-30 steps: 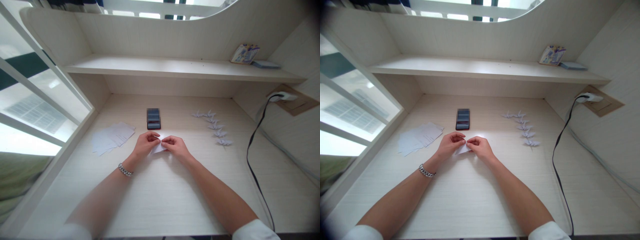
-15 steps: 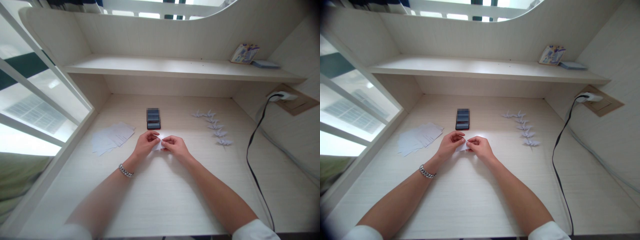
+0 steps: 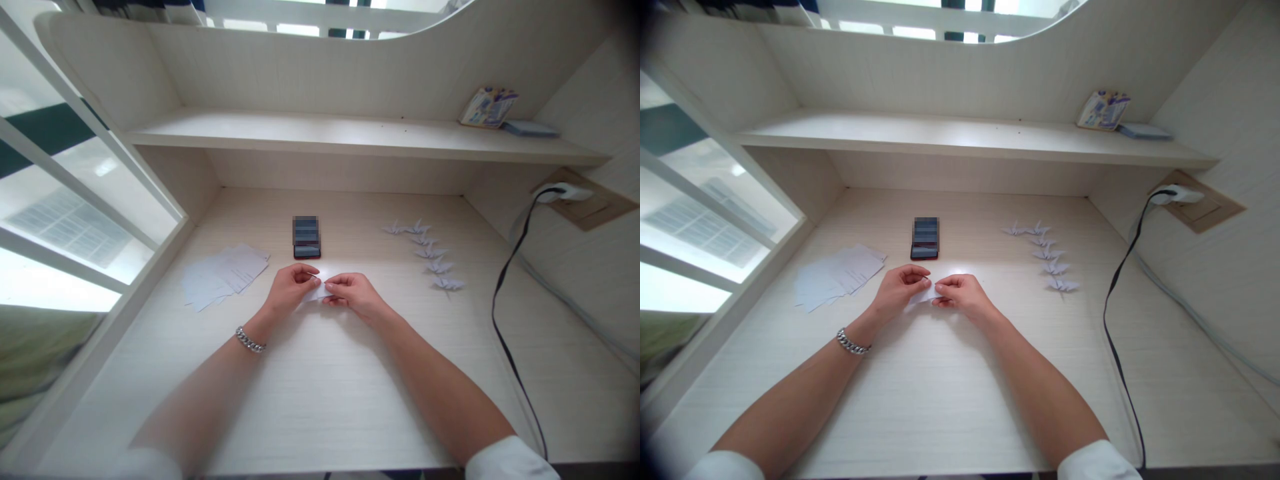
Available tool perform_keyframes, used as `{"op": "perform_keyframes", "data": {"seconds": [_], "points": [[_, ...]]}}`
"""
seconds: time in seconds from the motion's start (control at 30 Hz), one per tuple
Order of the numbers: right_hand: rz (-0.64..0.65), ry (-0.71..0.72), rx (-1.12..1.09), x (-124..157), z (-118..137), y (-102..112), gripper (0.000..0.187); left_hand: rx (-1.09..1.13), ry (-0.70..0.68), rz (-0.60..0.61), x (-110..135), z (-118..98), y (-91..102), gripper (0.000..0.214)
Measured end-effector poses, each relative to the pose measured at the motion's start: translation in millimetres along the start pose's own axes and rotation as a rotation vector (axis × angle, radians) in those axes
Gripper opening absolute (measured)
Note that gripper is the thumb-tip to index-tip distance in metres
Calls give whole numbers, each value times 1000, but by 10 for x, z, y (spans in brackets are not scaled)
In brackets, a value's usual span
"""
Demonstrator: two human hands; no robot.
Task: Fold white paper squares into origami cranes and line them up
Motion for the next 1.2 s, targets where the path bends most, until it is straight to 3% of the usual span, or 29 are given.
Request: {"op": "perform_keyframes", "data": {"seconds": [0.43, 0.7, 0.93, 1.2], "points": [[-29, 4, 45, -7, 9, -4, 24, -59, 10, 17, -11, -11, 9, 32], [-13, 61, 124, -47, -63, 14, 25, -172, -27, 9, -3, -11, 10, 35], [-17, 119, 194, -38, -33, 18, 30, -87, -44, -46, -19, 10, 22, 35], [-46, 219, 190, -21, 0, -3, 36, -160, -86, -64, 1, -49, 20, 32]]}}
Point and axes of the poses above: each hand's wrist, its own x-axis away from the middle knuckle, its own y-axis out of the back of the hand, z = x × y, the point moved 2 cm from there along -x, towards the middle knuckle, and after that the axes turned 6 degrees about y, right-handed, at the moved point
